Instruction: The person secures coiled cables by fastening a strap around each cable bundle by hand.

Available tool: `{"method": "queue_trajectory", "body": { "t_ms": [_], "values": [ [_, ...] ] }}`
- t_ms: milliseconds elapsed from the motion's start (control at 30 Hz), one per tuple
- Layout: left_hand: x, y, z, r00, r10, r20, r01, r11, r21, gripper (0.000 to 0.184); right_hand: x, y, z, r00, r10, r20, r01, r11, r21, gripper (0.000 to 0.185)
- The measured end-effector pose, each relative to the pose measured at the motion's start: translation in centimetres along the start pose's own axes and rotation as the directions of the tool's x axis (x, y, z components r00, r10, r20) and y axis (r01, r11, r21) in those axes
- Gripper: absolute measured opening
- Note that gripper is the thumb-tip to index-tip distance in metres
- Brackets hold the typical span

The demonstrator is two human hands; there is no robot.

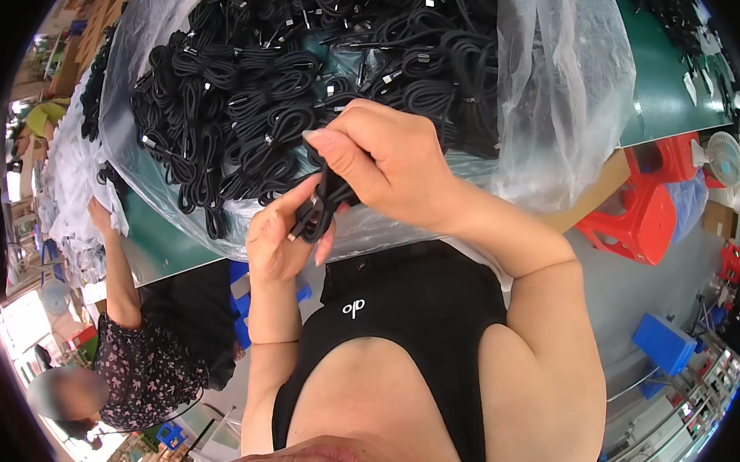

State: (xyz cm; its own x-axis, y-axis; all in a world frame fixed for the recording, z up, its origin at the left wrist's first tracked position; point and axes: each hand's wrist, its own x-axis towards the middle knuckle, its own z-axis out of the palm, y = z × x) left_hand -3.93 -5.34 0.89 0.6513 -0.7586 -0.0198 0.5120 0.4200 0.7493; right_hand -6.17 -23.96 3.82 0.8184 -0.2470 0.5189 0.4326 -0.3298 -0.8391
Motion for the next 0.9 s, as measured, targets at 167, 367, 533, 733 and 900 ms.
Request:
{"method": "queue_trajectory", "body": {
  "t_ms": [167, 367, 533, 733, 900],
  "values": [
    [-0.5, -0.5, 0.1, 0.991, 0.122, -0.056, -0.089, 0.910, 0.406, 0.049, -0.4, 0.0, 0.1, 0.999, 0.018, -0.046, -0.017, 1.000, 0.007, 0.015],
    [-1.4, -1.0, -0.6, 0.901, 0.336, -0.274, -0.099, 0.774, 0.625, 0.041, -1.2, 0.1, -0.3, 0.998, 0.027, 0.050, -0.027, 1.000, -0.011, 0.014],
    [1.0, 3.1, -3.2, 0.678, 0.685, -0.267, -0.437, 0.668, 0.603, 0.046, 0.6, 0.6, -2.3, 0.948, -0.165, -0.273, -0.044, 0.779, -0.626, 0.020],
    [3.8, 6.7, -8.0, 0.669, 0.742, -0.031, 0.108, -0.056, 0.993, 0.036, 1.2, 2.7, -4.5, 0.971, -0.027, -0.237, -0.217, 0.308, -0.926, 0.047],
    [4.5, 5.9, -6.4, 0.584, 0.812, 0.022, 0.196, -0.167, 0.966, 0.030, 2.4, 1.4, -4.8, 0.950, 0.075, -0.304, -0.293, 0.551, -0.782, 0.057]
  ]
}}
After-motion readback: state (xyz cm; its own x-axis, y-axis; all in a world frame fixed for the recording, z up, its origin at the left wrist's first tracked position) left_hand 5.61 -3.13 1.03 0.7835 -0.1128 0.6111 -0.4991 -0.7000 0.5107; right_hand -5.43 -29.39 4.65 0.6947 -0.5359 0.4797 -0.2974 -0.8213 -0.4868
